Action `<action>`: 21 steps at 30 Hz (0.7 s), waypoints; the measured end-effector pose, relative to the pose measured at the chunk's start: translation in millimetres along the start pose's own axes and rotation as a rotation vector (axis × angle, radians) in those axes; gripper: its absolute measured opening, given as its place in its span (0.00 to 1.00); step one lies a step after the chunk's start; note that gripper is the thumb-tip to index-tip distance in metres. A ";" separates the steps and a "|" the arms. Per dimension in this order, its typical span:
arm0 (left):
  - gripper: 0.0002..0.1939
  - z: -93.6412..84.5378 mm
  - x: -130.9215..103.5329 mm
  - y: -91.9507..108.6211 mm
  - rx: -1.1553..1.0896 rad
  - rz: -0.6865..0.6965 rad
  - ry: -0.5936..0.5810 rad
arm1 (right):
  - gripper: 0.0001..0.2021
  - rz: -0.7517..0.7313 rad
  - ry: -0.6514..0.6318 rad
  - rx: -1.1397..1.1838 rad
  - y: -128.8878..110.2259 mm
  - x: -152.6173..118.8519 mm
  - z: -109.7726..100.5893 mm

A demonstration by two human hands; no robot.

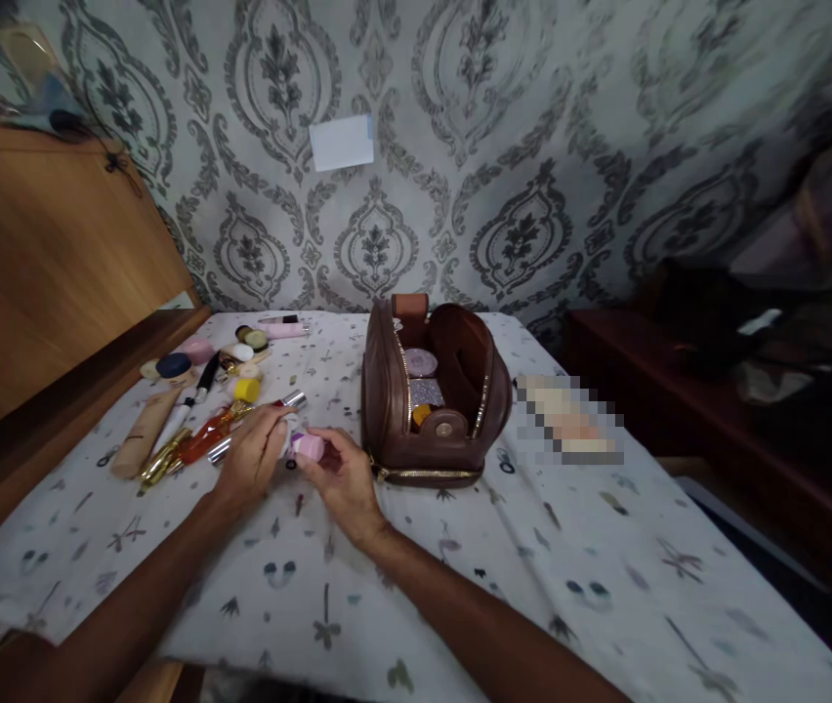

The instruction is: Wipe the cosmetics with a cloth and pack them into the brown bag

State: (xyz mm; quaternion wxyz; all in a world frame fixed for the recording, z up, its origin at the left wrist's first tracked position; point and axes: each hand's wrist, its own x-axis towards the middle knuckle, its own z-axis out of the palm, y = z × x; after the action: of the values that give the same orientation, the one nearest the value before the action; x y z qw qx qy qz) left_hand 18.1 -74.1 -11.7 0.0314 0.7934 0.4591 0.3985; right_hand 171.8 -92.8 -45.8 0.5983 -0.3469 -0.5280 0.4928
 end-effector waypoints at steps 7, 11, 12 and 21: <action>0.15 -1.4 4.6 -7.0 0.055 -0.080 -0.006 | 0.15 0.047 -0.032 0.016 -7.0 -2.8 1.3; 0.15 -5.0 8.0 -9.8 -0.002 -0.182 0.044 | 0.16 0.065 -0.012 0.048 -7.1 -3.0 2.1; 0.15 -5.5 8.6 -10.6 -0.019 -0.204 0.043 | 0.16 0.066 -0.016 0.044 -7.7 -3.3 2.3; 0.17 -8.9 10.7 -13.1 -0.191 -0.358 0.139 | 0.15 0.124 -0.105 0.097 -14.2 -2.4 3.2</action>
State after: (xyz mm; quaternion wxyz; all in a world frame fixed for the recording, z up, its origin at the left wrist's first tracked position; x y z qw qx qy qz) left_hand 5.8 -61.4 -4.6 0.1450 0.6633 0.5538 0.4820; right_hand 172.0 -99.3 -32.6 0.5542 -0.3233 -0.5117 0.5714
